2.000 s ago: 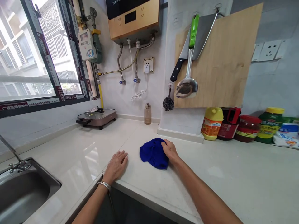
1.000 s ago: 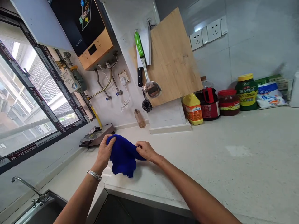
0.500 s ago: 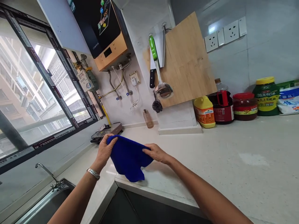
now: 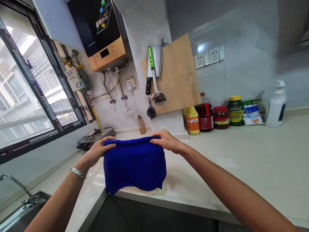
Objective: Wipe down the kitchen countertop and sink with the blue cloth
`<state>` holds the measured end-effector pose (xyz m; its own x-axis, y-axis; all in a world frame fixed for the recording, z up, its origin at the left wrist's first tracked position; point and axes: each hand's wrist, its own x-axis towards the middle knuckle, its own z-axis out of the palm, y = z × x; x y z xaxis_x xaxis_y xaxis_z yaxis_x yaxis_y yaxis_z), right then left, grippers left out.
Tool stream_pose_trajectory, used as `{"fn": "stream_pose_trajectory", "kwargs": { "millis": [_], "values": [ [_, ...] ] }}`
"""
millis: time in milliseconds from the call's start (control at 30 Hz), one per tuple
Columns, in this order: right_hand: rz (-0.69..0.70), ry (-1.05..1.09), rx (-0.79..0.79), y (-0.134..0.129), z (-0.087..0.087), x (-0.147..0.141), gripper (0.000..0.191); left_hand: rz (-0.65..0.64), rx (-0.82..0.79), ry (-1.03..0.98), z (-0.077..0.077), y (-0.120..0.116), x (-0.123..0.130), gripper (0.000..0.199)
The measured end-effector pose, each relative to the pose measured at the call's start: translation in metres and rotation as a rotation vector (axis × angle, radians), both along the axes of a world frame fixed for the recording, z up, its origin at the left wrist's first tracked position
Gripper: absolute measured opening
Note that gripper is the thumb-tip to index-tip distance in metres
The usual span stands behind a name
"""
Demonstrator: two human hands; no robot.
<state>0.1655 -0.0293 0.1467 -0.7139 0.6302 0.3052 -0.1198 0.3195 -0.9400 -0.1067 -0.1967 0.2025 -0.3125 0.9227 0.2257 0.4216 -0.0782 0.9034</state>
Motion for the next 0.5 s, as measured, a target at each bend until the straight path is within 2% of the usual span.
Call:
{"fn": "stream_pose_trajectory", "kwargs": {
  "millis": [133, 333, 400, 500],
  "values": [
    [0.033, -0.018, -0.139, 0.005, -0.012, 0.017, 0.042, -0.073, -0.103, -0.050, -0.007, 0.010, 0.005, 0.066],
    [0.059, -0.022, -0.195, 0.006, -0.020, 0.027, 0.042, -0.109, -0.158, -0.007, -0.010, 0.025, 0.005, 0.064],
    [0.058, 0.011, -0.190, 0.007, -0.018, 0.023, 0.040, -0.084, -0.102, 0.021, -0.008, 0.031, 0.003, 0.062],
    [0.037, 0.086, -0.104, 0.008, -0.012, 0.014, 0.037, -0.007, 0.086, 0.074, -0.006, 0.045, -0.001, 0.057]
  ]
}}
